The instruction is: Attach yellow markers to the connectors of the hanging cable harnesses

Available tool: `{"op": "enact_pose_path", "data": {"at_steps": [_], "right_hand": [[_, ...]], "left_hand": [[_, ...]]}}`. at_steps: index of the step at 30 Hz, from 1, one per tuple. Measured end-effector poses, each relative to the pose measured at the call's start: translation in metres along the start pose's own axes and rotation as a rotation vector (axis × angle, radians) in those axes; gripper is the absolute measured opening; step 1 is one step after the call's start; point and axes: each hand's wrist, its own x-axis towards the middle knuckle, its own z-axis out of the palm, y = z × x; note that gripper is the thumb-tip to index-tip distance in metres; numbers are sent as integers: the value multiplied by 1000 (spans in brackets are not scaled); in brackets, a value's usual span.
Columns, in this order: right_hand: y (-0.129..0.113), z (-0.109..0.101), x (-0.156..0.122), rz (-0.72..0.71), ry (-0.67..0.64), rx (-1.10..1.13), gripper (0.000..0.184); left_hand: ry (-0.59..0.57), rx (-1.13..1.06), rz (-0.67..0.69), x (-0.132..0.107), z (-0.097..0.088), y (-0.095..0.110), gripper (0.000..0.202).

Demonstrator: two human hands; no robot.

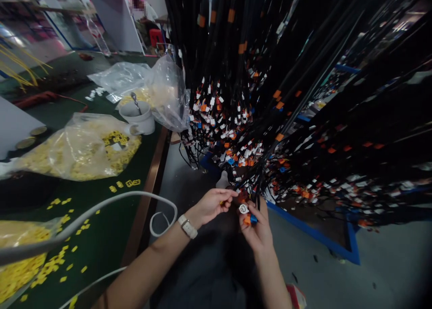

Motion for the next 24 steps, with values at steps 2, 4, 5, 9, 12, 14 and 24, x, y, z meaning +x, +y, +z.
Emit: {"op": "enact_pose_path", "data": {"at_steps": [2,4,5,9,12,14,24], "right_hand": [[2,-1,0,-44,-1,-16,33],[4,-2,0,-74,-23,-32,34],[4,-3,0,-82,-32,-40,34],[6,-7,2,-105,-62,-79,32],[7,-9,3,-95,-62,-114,32],[7,-9,2,-90,-52,-142,32],[9,-12,3,-83,23,-178,29]], "left_hand": [[-42,21,-3,-1,0,-1,19],[-78,26,1,0,-2,-2,22],[-91,25,4,0,-2,-3,24],[-85,51,24,1,-2,-5,29],[-65,79,50,1,0,-5,31],[-79,73,52,0,0,-5,31],[-123,58,0,3,-7,-9,29]]}}
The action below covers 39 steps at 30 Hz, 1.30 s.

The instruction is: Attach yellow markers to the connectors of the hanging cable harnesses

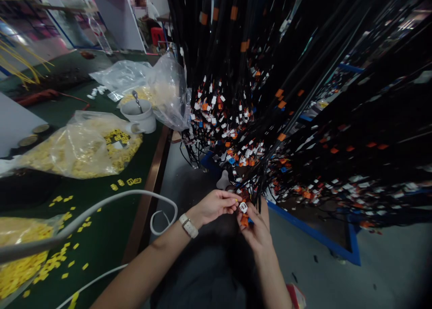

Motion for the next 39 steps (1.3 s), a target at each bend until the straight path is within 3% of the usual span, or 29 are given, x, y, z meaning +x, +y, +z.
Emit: {"op": "enact_pose_path", "data": {"at_steps": [8,29,39], "right_hand": [[0,0,0,14,-24,19,28],[2,-2,2,40,-22,33,26],[2,-3,3,13,-53,-54,26]], "left_hand": [[25,-48,-17,-3,6,5,21],[81,-82,59,-3,14,3,22],[87,-37,1,-2,11,-1,30]]}}
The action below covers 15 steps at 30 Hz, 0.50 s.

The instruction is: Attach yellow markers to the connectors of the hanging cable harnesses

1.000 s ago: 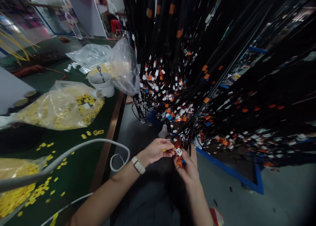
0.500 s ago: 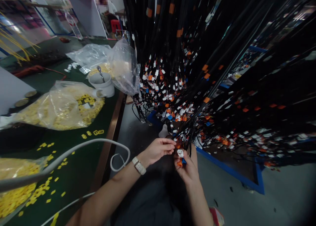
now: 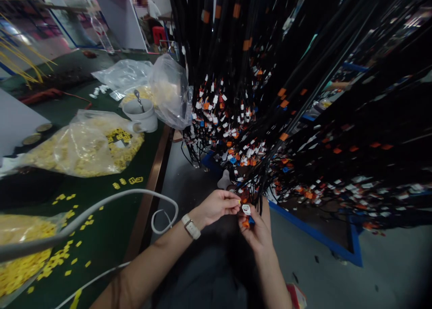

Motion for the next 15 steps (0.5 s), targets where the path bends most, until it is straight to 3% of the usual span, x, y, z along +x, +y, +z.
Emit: {"op": "enact_pose_path", "data": {"at_steps": [7,15], "right_hand": [[0,-1,0,37,4,54,27],[0,-4,2,62,13,68,27]], "left_hand": [[50,201,5,-3,3,3,28],[2,538,207,-6,10,5,26]]}}
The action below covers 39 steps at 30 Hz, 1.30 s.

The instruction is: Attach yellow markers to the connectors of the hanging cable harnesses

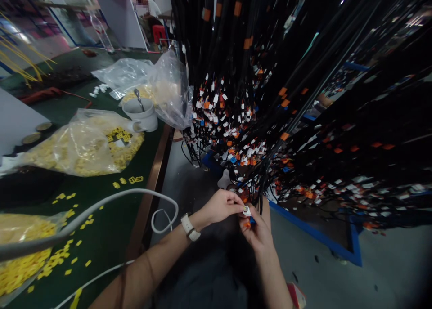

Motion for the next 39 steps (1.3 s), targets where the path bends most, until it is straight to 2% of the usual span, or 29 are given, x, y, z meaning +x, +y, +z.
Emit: {"op": "enact_pose_path", "data": {"at_steps": [6,12,26,31,35,39], "right_hand": [[0,2,-2,-18,25,6,31],[0,2,-3,-24,-7,-26,33],[0,2,-3,-45,68,-84,39],[-1,2,-3,-23,68,-68,41],[-2,3,-4,-33,55,-76,42],[-1,-1,-4,-33,70,-78,43]], "left_hand": [[59,485,119,-5,-1,8,22],[42,696,142,-11,0,23,18],[10,917,285,-12,-1,23,15],[22,969,277,-13,-1,21,15],[29,922,263,-12,-2,21,14],[-11,737,177,-10,-4,18,13]]}}
